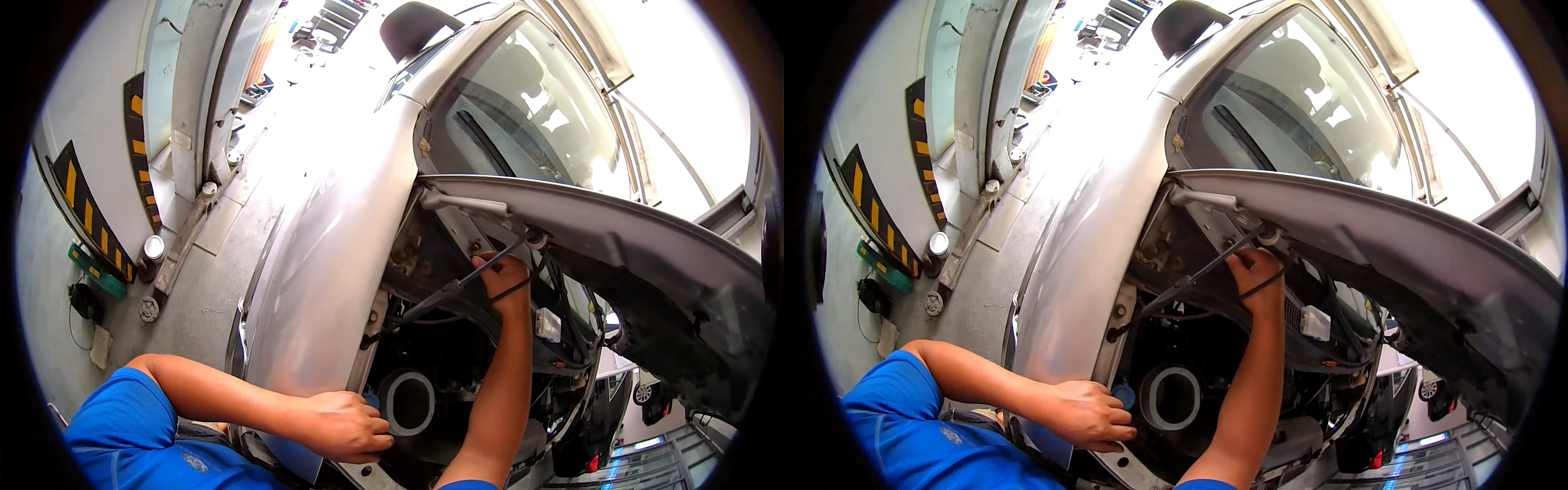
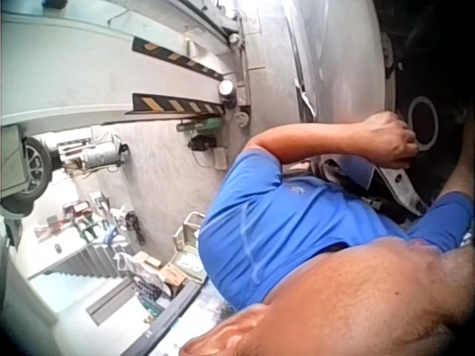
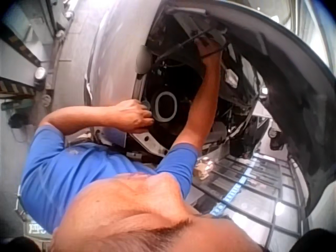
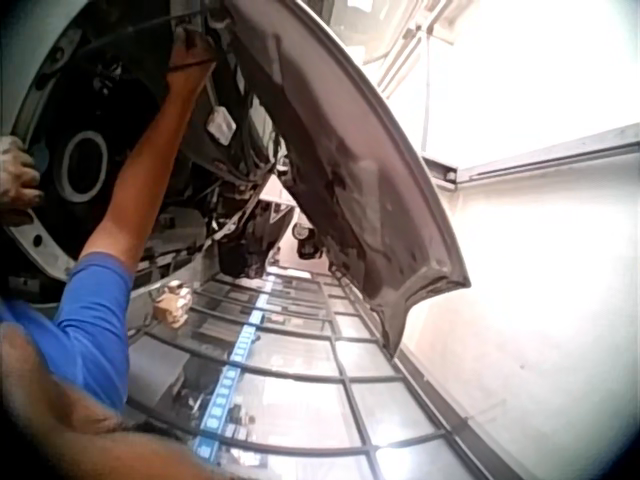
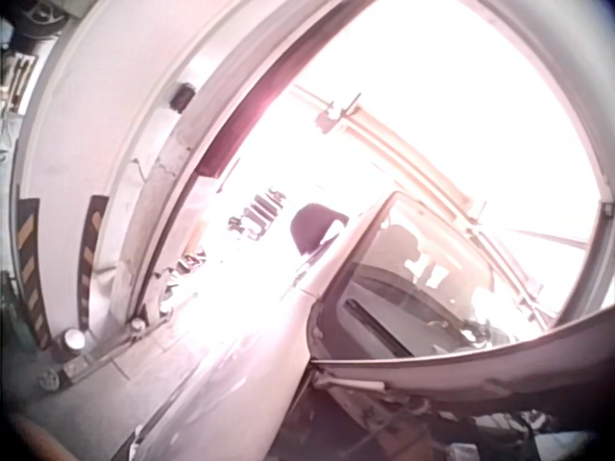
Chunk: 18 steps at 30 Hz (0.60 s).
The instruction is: The person removes screws and clips from a car's front grille and bumper using a screwdriver and by hand, then handles various detached plastic parts.
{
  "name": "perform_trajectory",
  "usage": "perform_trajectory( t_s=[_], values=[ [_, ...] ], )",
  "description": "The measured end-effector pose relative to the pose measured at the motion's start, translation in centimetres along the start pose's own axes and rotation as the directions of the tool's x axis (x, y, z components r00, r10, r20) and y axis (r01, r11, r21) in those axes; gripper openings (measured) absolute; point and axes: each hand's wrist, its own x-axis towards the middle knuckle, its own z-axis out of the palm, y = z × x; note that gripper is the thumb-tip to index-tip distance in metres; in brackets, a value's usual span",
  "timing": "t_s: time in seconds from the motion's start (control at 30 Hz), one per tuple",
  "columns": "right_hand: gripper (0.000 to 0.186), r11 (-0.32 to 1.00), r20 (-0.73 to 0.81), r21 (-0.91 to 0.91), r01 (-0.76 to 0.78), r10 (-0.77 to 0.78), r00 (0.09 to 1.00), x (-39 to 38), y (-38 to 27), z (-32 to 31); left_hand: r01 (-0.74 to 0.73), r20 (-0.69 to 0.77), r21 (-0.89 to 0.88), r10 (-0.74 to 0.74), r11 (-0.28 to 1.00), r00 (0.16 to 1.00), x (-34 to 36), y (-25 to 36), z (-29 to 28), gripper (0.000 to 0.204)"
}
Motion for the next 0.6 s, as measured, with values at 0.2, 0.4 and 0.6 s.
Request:
perform_trajectory(
  t_s=[0.2,0.4,0.6],
  values=[
    [0.025,0.995,0.042,0.014,-0.096,0.095,0.995,0.7,-1.4,-0.6,0.003,0.015,-0.005,-0.003,1.0,1.0,0.0,-0.2,-0.2,0.027],
    [0.024,0.995,0.042,0.05,-0.081,0.079,0.996,0.6,-1.2,-0.3,0.031,0.031,-0.018,-0.03,0.999,0.999,0.2,0.4,-0.5,0.027],
    [0.03,0.981,-0.22,0.164,-0.105,0.14,0.965,-0.4,-1.2,-1.5,0.072,0.036,-0.011,-0.072,0.997,0.997,0.4,1.3,-0.9,0.025]
  ],
)
